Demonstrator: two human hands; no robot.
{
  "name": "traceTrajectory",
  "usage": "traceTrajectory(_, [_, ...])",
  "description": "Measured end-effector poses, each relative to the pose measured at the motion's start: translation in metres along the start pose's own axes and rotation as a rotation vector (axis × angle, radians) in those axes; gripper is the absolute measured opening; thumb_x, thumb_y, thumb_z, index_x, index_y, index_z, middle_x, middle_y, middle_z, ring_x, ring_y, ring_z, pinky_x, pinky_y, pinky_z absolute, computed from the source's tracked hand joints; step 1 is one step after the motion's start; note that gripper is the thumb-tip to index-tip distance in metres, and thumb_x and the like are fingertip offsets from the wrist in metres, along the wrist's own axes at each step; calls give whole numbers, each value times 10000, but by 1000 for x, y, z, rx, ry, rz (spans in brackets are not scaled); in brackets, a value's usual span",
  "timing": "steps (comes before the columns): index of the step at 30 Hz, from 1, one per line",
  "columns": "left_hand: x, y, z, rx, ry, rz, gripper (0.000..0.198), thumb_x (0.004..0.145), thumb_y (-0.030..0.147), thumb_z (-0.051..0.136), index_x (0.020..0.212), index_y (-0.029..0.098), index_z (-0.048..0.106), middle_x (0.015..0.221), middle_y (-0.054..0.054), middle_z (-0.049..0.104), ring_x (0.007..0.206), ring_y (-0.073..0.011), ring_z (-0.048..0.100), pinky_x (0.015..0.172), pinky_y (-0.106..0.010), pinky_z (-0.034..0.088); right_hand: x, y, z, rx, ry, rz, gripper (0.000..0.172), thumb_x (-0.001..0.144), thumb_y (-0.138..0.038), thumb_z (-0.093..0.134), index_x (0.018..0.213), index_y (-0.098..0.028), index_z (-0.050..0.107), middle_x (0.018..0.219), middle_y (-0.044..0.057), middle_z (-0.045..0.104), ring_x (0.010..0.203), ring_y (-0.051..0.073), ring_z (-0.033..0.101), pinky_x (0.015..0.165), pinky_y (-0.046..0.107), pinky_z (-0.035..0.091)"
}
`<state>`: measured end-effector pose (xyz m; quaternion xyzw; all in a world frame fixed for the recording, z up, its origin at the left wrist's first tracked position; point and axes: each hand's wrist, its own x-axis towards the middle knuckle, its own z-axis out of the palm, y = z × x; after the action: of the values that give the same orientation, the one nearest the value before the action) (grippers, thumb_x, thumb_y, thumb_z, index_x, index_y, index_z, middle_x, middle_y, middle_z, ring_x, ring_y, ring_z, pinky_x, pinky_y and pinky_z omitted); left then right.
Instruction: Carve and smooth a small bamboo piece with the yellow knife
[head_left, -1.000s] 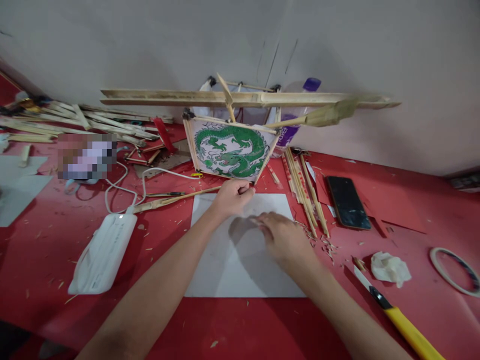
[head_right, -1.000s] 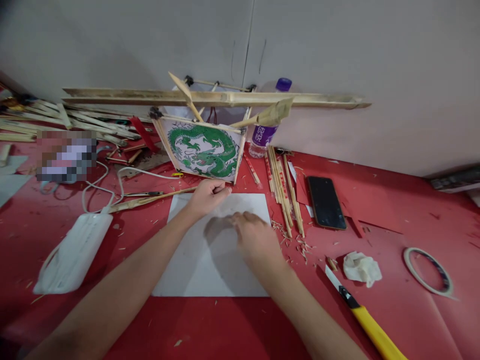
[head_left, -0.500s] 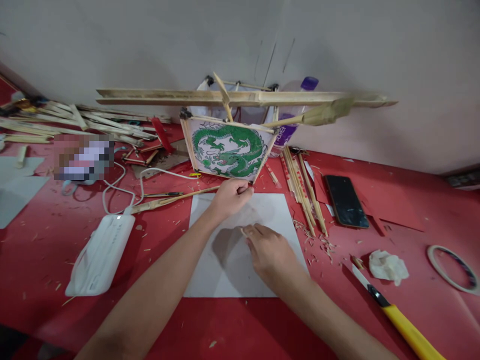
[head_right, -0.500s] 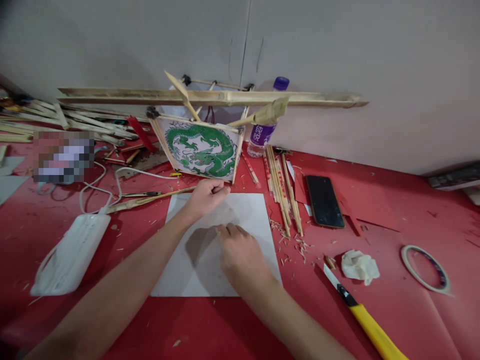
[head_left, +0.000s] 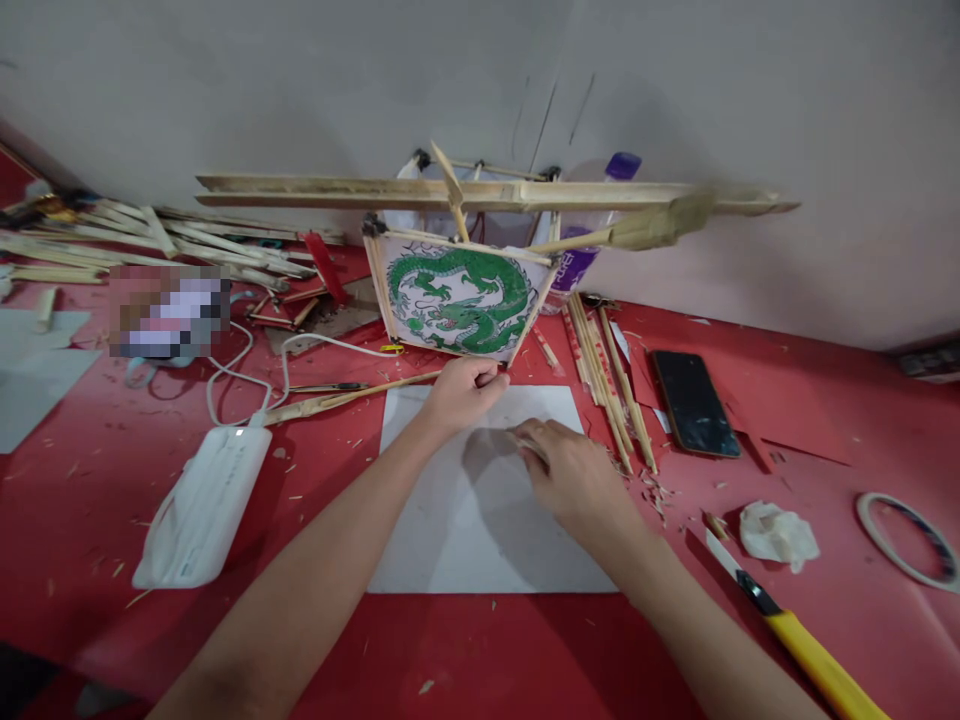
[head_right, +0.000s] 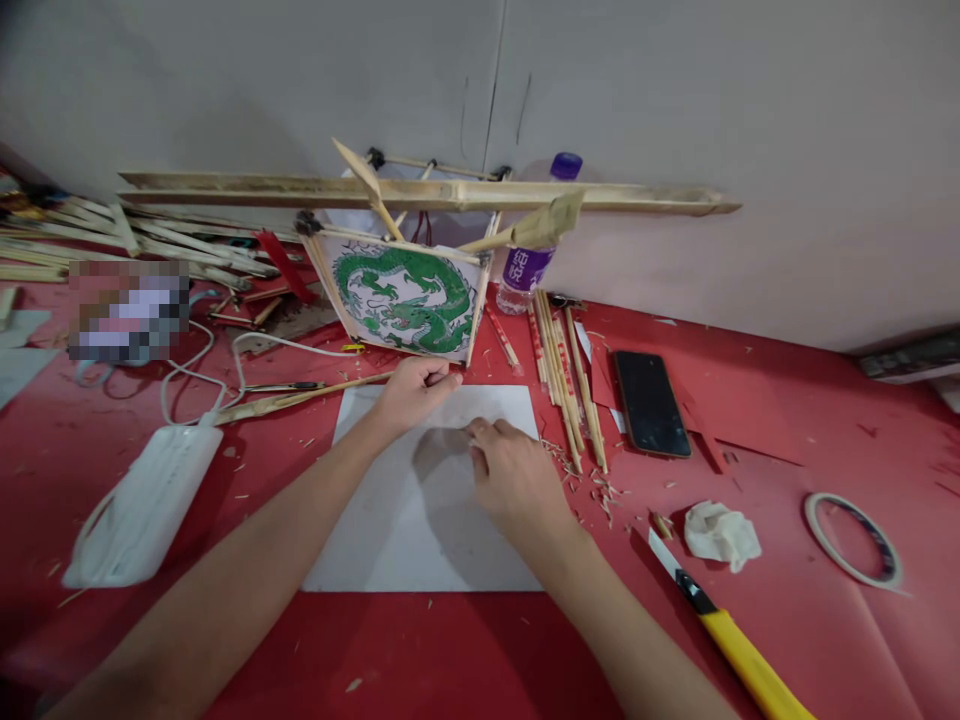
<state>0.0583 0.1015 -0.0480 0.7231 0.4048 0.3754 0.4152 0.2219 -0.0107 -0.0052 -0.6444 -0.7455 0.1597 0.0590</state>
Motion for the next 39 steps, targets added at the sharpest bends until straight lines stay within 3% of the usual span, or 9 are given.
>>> traceTrajectory(3, [0, 0, 0, 9, 0, -8, 411, 863, 303, 554, 624, 203, 235, 627, 51, 218, 606, -100, 254, 608, -305, 188, 5, 10, 1, -6, 61, 32, 267, 955, -156, 517, 1159, -176, 688, 1060, 98, 738, 894, 232, 694, 725, 308, 437])
traceTrajectory(7, [0, 1, 0, 16, -3, -4, 414, 866, 301, 551, 619, 203, 233, 626, 51, 215, 604, -100, 252, 610, -304, 194, 4, 6, 5, 15, 65, 14, 291, 957, -121, 493, 1169, -158, 688, 1119, 115, 740, 964, 245, 704, 772, 321, 470])
traceTrajectory(13, [-1, 2, 0, 10, 9, -6, 413, 866, 298, 545, 622, 205, 226, 617, 51, 223, 600, -102, 259, 609, -307, 199, -9, -14, 6, 80, -44, -72, 302, 963, -101, 472, 1163, -156, 691, 1104, 104, 737, 995, 247, 707, 815, 335, 490])
traceTrajectory(21, [-1, 2, 0, -7, 1, 23, 415, 874, 299, 550, 626, 205, 230, 613, 55, 223, 597, -100, 252, 605, -307, 200, -26, -40, 8, 55, -198, -180, 391, 926, -45, 451, 1228, -143, 678, 1068, 97, 729, 914, 233, 707, 749, 339, 487])
traceTrajectory(26, [-1, -1, 0, 10, 8, 5, 416, 864, 296, 556, 617, 203, 233, 607, 55, 227, 597, -100, 260, 606, -305, 200, -13, -18, 7, 88, -70, -130, 308, 958, -98, 476, 1134, -205, 705, 1044, 57, 736, 955, 226, 702, 776, 323, 468])
traceTrajectory(31, [0, 0, 0, 4, 2, -10, 411, 864, 299, 553, 620, 204, 236, 616, 53, 229, 601, -99, 266, 613, -304, 204, 5, 11, 1, -15, 74, 36, 276, 957, -122, 493, 1143, -149, 695, 1092, 117, 738, 1007, 266, 702, 801, 337, 469])
traceTrajectory(34, [-1, 1, 0, 6, -3, -15, 413, 865, 303, 554, 626, 205, 232, 624, 51, 220, 604, -101, 256, 611, -307, 197, 5, 10, 1, -14, 54, 37, 301, 956, -104, 474, 1173, -139, 681, 1119, 127, 734, 993, 263, 705, 788, 336, 471])
traceTrajectory(39, [-1, 2, 0, 13, 6, 0, 414, 869, 295, 549, 624, 204, 227, 620, 51, 218, 600, -102, 250, 606, -309, 196, -9, -14, 9, 57, -20, -42, 300, 949, -81, 450, 1128, -160, 677, 1067, 97, 733, 917, 234, 704, 745, 324, 469])
